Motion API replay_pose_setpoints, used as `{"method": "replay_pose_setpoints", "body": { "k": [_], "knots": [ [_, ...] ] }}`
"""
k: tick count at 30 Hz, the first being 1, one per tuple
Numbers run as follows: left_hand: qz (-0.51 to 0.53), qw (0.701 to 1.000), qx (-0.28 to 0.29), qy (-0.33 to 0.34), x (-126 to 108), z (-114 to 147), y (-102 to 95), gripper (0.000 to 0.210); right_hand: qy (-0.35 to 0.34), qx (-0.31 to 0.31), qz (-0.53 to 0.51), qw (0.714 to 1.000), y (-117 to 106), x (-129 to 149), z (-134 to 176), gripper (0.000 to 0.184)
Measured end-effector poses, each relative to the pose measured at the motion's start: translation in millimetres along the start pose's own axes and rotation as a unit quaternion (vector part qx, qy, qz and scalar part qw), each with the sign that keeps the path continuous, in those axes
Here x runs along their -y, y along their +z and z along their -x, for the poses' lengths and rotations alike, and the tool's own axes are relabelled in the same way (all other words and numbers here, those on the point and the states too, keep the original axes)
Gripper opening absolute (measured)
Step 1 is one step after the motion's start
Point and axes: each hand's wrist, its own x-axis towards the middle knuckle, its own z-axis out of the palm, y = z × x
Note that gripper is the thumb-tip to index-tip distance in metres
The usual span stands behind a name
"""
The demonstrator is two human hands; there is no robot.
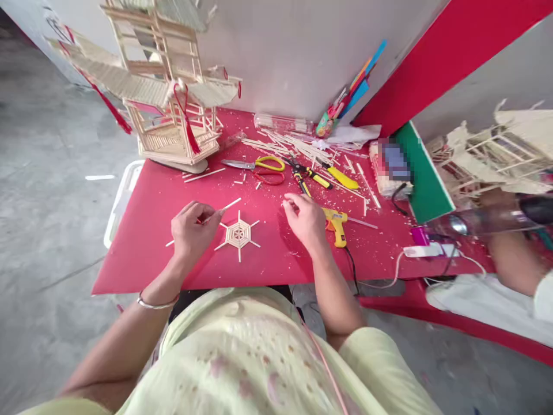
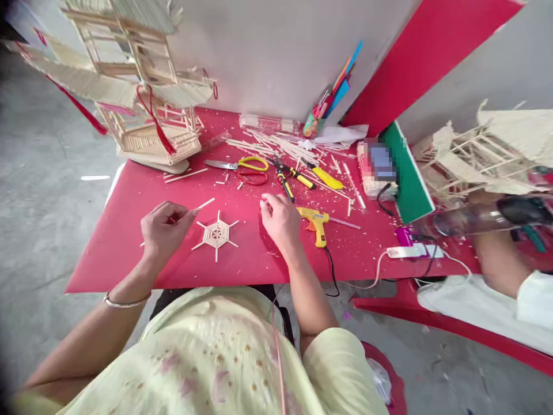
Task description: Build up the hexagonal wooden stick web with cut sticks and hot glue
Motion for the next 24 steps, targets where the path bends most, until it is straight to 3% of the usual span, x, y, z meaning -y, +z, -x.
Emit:
{"method": "replay_pose_setpoints", "body": {
  "k": [4,7,9,13,18,20,22,24],
  "knots": [
    [0.049,0.999,-0.016,-0.013,-11.2,-29.7,13.5,0.029,0.013,0.049,0.129,0.99,-0.6,-9.6,-73.0,0.044],
    [0.12,0.992,-0.018,-0.042,-12.9,-43.0,24.0,0.032,0.133,0.146,0.244,0.95,-4.1,-24.7,-118.8,0.074],
    [0.169,0.983,-0.016,-0.07,-11.4,-47.2,29.0,0.036,0.164,0.178,0.256,0.936,-4.7,-35.3,-138.2,0.078],
    [0.264,0.957,-0.009,-0.122,-7.9,-48.7,31.9,0.042,0.144,0.191,0.271,0.932,-2.0,-47.4,-147.6,0.079],
    [0.31,0.94,-0.015,-0.143,-7.2,-47.7,29.0,0.043,0.098,0.141,0.284,0.943,-18.4,-46.7,-141.8,0.078],
    [0.317,0.936,-0.021,-0.149,-8.5,-48.0,27.3,0.042,0.099,0.073,0.207,0.971,-34.6,-44.7,-141.6,0.076],
    [0.322,0.934,-0.027,-0.154,-10.1,-48.8,25.4,0.042,0.117,0.001,-0.018,0.993,-51.2,-39.8,-139.5,0.065],
    [0.324,0.933,-0.031,-0.154,-11.7,-49.7,23.9,0.042,0.129,-0.019,-0.265,0.955,-62.3,-28.8,-131.9,0.051]
  ]
}}
